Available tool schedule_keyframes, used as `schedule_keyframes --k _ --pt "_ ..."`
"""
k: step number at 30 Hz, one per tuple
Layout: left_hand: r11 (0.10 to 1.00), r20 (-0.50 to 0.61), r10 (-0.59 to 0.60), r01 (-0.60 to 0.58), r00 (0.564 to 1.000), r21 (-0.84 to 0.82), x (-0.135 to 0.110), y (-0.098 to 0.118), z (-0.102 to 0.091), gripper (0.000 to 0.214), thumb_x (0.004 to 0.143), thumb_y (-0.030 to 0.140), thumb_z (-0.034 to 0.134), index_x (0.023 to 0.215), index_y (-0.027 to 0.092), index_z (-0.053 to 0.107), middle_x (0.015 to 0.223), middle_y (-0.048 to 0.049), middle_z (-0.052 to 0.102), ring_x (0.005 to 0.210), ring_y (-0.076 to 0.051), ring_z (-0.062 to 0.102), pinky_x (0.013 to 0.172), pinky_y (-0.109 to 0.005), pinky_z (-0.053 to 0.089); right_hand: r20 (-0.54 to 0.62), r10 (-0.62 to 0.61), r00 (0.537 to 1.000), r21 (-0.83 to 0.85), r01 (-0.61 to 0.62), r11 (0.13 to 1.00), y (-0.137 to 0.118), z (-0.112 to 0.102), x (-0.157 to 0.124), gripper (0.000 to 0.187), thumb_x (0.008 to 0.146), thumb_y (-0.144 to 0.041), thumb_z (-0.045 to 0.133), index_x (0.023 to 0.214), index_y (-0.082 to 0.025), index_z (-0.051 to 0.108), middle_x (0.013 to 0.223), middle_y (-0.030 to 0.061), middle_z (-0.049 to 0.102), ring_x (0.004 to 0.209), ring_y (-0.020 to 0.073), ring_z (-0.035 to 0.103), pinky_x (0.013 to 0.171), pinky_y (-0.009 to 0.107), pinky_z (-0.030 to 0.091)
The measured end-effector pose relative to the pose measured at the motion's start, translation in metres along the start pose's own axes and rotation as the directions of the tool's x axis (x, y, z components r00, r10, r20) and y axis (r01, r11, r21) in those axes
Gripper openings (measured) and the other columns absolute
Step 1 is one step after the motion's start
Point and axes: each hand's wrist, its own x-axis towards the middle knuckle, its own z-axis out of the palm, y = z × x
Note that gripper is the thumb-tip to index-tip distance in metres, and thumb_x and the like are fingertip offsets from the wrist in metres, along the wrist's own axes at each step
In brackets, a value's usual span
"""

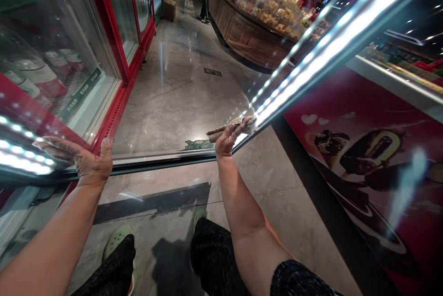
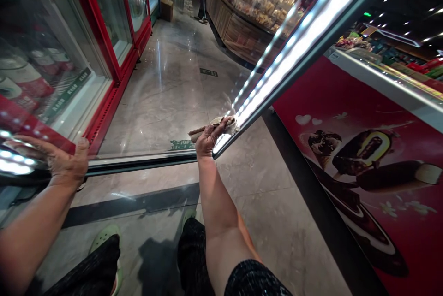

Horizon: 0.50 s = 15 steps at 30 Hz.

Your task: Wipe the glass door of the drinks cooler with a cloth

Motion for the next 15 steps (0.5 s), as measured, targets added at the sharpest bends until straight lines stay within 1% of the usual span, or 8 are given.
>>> schedule_keyframes --k 2,3,5,7,9,11,15 --pt "1.0 0.005 -0.018 0.018 1.0 0.011 0.0 0.001 0.0 0.124 0.063 0.06 0.061 0.155 -0.008 0.012 0.165 -0.0275 -0.002 0.154 -0.043 -0.009 0.122 -0.062 -0.008 -0.001 -0.094 0.996 -0.152 0.092 0.984 0.012 -0.015 0.01 0.065 0.104 -0.038 0.027 0.161 -0.01 0.013 0.164 0.0257 0.018 0.158 0.0322 0.011 0.121 0.066 0.023" --pt "1.0 0.009 -0.023 0.023 1.0 0.009 0.0 0.0 0.0 0.125 0.063 0.06 0.06 0.154 -0.01 0.012 0.165 -0.0281 -0.002 0.154 -0.043 -0.009 0.122 -0.063 -0.007 -0.004 -0.11 0.994 -0.23 0.106 0.967 0.022 -0.02 0.01 0.064 0.103 -0.039 0.032 0.158 -0.008 0.024 0.163 0.0272 0.022 0.157 0.0351 0.011 0.12 0.07 0.019" --pt "1.0 0.016 -0.03 0.03 0.999 0.006 0.0 -0.001 0.0 0.126 0.062 0.061 0.059 0.154 -0.01 0.012 0.165 -0.0285 -0.002 0.154 -0.044 -0.008 0.122 -0.063 -0.005 0.013 -0.105 0.994 -0.343 0.103 0.934 0.046 -0.028 0.0 0.057 0.102 -0.04 0.037 0.147 -0.006 0.045 0.159 0.0301 0.03 0.156 0.0392 0.013 0.117 0.076 0.014" --pt "0.999 0.021 -0.04 0.04 0.999 0.002 0.001 -0.003 0.001 0.128 0.061 0.061 0.06 0.155 -0.01 0.009 0.165 -0.0281 -0.003 0.154 -0.043 -0.007 0.123 -0.063 -0.003 0.089 -0.086 0.992 -0.384 0.114 0.916 0.067 -0.031 -0.016 0.05 0.1 -0.037 0.037 0.135 -0.007 0.055 0.155 0.0311 0.036 0.154 0.04 0.018 0.114 0.078 0.017" --pt "0.999 0.03 -0.047 0.048 0.998 -0.006 0.001 -0.003 0.001 0.129 0.06 0.06 0.06 0.155 -0.009 0.007 0.166 -0.0272 -0.004 0.155 -0.042 -0.006 0.123 -0.062 -0.001 0.166 -0.1 0.981 -0.382 0.158 0.91 0.08 -0.032 -0.026 0.047 0.1 -0.037 0.037 0.129 -0.007 0.059 0.153 0.0311 0.039 0.153 0.0406 0.02 0.113 0.079 0.019" --pt "0.999 0.027 -0.049 0.05 0.998 -0.012 0.001 -0.003 0.002 0.129 0.061 0.059 0.06 0.155 -0.009 0.005 0.166 -0.027 -0.003 0.155 -0.042 -0.006 0.124 -0.061 0.0 0.173 -0.13 0.976 -0.373 0.187 0.909 0.081 -0.035 -0.023 0.049 0.099 -0.038 0.037 0.13 -0.007 0.059 0.153 0.0313 0.038 0.153 0.041 0.018 0.112 0.079 0.02" --pt "1.0 -0.016 -0.005 0.005 1.0 -0.014 -0.004 0.0 0.001 0.119 0.073 0.063 0.05 0.155 -0.011 0.005 0.165 -0.0292 0.002 0.156 -0.04 -0.003 0.124 -0.061 -0.001 0.038 -0.157 0.987 -0.358 0.16 0.92 0.066 -0.041 0.005 0.054 0.1 -0.038 0.033 0.14 -0.007 0.05 0.159 0.0307 0.028 0.155 0.0392 0.013 0.113 0.076 0.021"
